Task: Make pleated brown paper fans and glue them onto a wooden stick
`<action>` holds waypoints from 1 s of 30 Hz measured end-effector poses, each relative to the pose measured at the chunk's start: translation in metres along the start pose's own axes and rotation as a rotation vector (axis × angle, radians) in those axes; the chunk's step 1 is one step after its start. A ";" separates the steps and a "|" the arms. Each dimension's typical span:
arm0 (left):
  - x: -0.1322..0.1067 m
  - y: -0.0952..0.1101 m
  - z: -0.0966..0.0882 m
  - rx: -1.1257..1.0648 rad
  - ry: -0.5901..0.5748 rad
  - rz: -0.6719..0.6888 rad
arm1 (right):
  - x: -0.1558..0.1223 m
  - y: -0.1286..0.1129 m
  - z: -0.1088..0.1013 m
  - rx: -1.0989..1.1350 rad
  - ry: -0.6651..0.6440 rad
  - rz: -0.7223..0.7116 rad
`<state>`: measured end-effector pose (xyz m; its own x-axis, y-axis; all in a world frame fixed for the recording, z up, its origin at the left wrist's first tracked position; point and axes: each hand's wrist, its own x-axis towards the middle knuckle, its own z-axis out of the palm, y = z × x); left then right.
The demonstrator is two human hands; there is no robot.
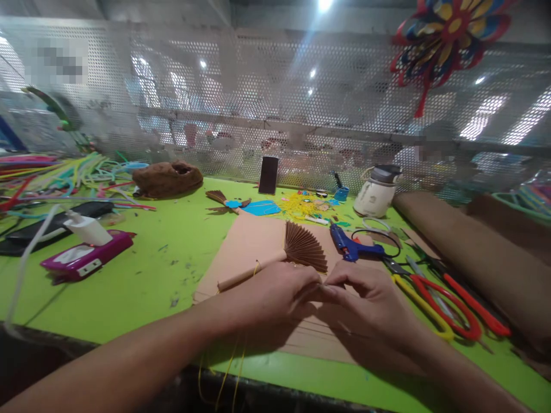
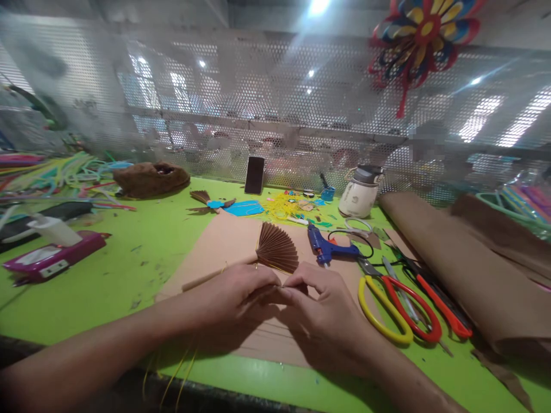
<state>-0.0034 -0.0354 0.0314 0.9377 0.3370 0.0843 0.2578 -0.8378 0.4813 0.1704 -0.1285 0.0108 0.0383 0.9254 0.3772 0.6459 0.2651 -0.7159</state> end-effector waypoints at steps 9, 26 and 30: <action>0.003 -0.003 -0.007 -0.145 0.010 0.043 | 0.001 0.007 -0.007 0.046 -0.024 0.012; 0.009 -0.015 -0.002 -0.259 -0.008 -0.081 | 0.003 -0.001 0.000 -0.095 -0.017 0.053; 0.010 -0.014 -0.003 -0.304 -0.008 -0.103 | 0.004 0.003 0.002 -0.069 0.028 0.057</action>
<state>0.0013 -0.0192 0.0278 0.9125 0.4089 0.0155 0.2709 -0.6321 0.7260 0.1709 -0.1239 0.0088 0.0977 0.9302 0.3538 0.6933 0.1914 -0.6948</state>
